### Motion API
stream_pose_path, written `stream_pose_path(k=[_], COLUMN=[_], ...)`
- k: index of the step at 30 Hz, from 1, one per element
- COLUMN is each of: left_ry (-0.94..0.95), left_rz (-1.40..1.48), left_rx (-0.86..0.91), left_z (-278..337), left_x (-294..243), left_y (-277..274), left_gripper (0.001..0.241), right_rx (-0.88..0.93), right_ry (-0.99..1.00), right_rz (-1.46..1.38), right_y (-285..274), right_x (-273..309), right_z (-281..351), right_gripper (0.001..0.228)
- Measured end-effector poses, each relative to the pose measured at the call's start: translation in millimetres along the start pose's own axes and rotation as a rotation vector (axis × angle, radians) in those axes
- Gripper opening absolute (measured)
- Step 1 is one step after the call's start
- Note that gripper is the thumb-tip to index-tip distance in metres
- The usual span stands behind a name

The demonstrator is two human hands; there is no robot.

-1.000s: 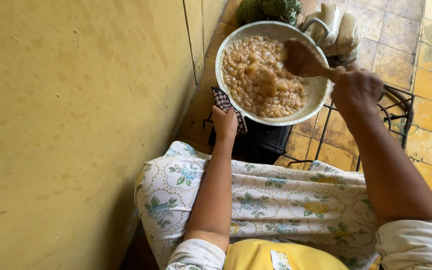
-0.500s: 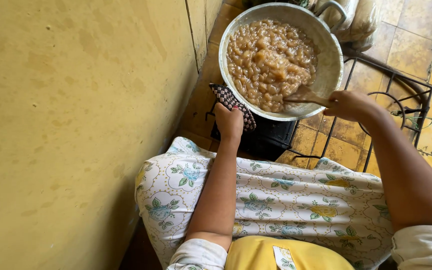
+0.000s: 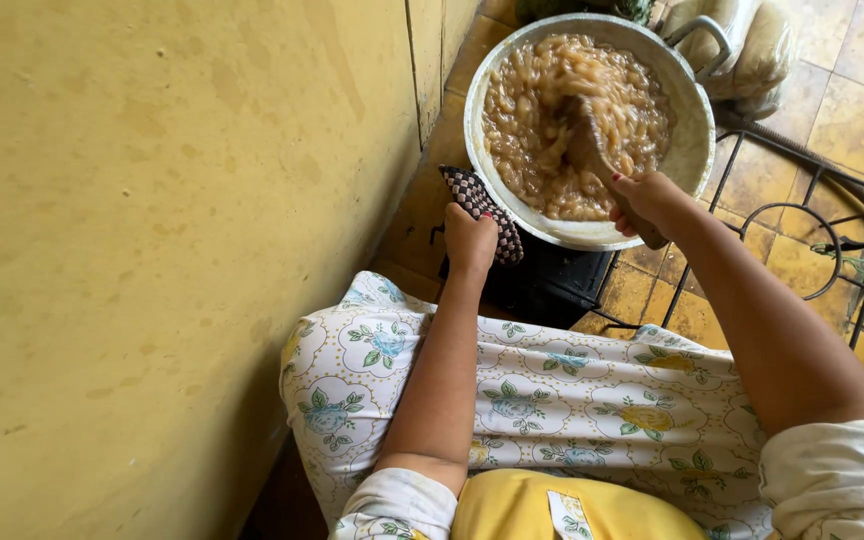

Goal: Stirring a thick mixture in a pan over a stove using a wooden spoon

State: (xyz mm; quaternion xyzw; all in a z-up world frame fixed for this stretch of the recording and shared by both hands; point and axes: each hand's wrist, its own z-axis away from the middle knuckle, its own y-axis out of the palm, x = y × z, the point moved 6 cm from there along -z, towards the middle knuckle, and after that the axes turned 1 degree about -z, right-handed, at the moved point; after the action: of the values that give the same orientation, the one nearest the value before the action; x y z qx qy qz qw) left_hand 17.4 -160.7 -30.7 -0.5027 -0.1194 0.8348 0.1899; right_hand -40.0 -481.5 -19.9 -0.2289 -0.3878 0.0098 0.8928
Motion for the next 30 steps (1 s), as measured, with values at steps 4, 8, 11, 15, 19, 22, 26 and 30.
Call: stream_pose_path(k=[4, 8, 11, 15, 19, 22, 26, 30], left_ry=[0.004, -0.012, 0.019, 0.034, 0.107, 0.146, 0.14, 0.187], left_rz=[-0.012, -0.033, -0.094, -0.168, -0.042, -0.057, -0.032, -0.127], left_rx=[0.015, 0.03, 0.018, 0.019, -0.044, -0.067, -0.087, -0.122], left_z=[2.4, -4.0, -5.7, -1.3, -6.1, 1.9, -8.7, -24.1], left_x=[-1.1, 0.2, 0.3, 0.6, -0.4, -5.5, 5.5, 16.9], left_y=[-0.9, 3.3, 2.4, -2.2, -1.8, -3.5, 7.9, 19.5], left_gripper=[0.05, 0.052, 0.051, 0.05, 0.045, 0.042, 0.039, 0.033], right_rx=[-0.031, -0.158, -0.277, -0.234, -0.176, -0.29, -0.389, -0.356], right_ry=[0.021, -0.061, -0.133, -0.086, 0.096, 0.177, 0.165, 0.173], right_rz=[-0.158, -0.041, 0.276, 0.942, 1.2, 1.401, 1.504, 1.357], right_y=[-37.3, -75.3, -85.8, -60.3, -70.2, -105.4, -120.1, -131.0], right_x=[7.0, 21.7, 5.4, 30.6, 116.2, 116.2, 94.5, 57.0], right_z=[20.5, 58.5, 34.7, 69.2, 186.5, 207.0, 181.3, 111.0], right_gripper=[0.044, 0.041, 0.037, 0.038, 0.031, 0.03, 0.047, 0.026])
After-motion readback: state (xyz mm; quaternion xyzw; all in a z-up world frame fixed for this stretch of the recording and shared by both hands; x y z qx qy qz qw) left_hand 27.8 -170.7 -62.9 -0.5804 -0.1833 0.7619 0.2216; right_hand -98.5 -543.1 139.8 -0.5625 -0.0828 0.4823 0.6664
